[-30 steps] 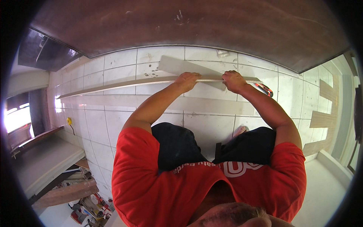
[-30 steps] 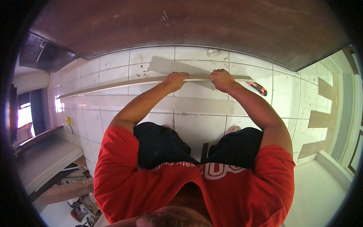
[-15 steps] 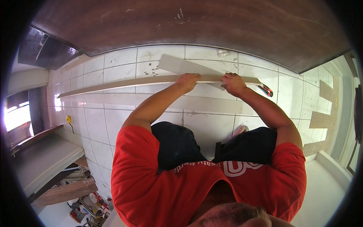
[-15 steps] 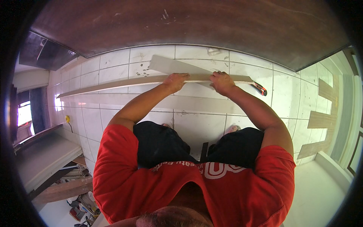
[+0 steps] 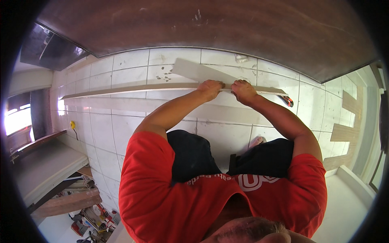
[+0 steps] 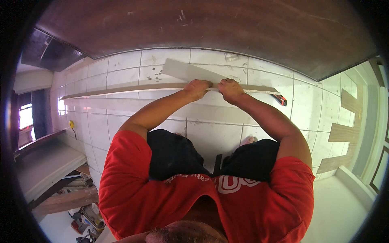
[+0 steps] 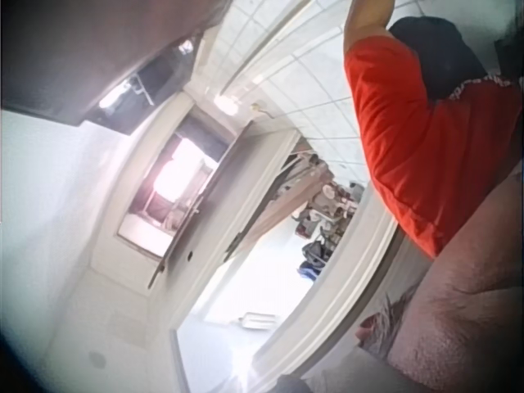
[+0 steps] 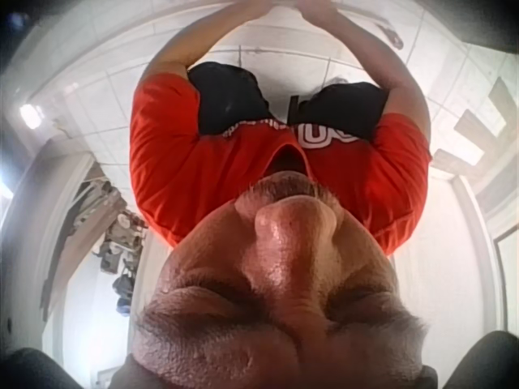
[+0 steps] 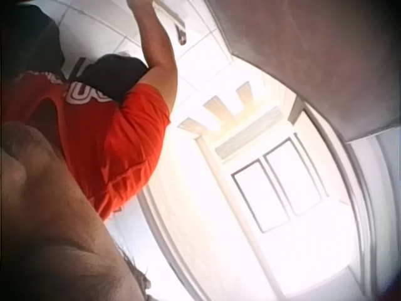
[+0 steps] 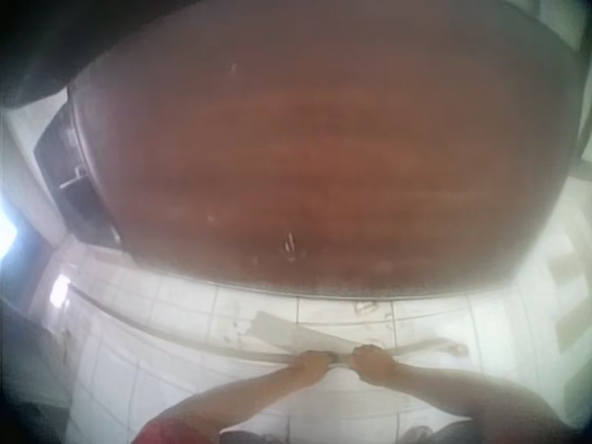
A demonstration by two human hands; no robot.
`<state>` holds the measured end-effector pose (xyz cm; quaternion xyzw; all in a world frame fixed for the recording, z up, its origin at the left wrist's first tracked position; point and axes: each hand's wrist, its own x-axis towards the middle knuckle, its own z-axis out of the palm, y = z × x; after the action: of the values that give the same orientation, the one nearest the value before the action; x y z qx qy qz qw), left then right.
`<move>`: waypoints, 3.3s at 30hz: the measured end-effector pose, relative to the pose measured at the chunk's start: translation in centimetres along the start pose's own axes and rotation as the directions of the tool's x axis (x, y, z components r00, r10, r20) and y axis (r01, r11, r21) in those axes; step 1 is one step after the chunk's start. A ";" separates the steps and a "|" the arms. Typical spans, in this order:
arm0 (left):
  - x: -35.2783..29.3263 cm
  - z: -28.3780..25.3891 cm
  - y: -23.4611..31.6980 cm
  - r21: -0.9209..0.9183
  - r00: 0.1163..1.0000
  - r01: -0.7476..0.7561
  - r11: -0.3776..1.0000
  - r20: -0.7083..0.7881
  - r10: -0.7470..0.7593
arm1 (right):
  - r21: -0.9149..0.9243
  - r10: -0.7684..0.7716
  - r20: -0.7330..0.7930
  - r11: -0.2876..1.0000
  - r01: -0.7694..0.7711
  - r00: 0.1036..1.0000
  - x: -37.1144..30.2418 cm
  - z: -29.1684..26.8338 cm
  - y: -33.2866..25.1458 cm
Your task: The person retrieves a utility knife from a shelf, then uses it to score and snap a long wooden strip on a tiled floor. The person repeatedly scores the wood and breaks off sections by hand.
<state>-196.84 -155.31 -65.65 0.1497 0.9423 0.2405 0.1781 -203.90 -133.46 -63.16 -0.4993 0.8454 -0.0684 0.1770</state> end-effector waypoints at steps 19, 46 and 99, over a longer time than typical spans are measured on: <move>-0.3 0.7 1.4 0.002 0.998 0.050 0.999 0.039 -0.050 | 0.037 -0.027 0.096 0.999 0.024 0.995 -0.6 0.4 0.4; -1.5 -2.5 -3.6 0.103 0.993 0.105 0.989 0.051 -0.110 | 0.117 0.164 0.089 0.978 -0.174 0.982 -0.5 -4.3 2.4; -1.3 1.7 -0.2 0.189 0.965 -0.154 0.970 -0.182 0.189 | -0.030 0.048 0.081 0.999 -0.046 0.996 -2.2 0.9 2.6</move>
<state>-194.98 -155.28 -66.79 0.2213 0.9561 0.1860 0.0480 -204.75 -130.24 -64.28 -0.4839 0.8499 -0.0322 0.2059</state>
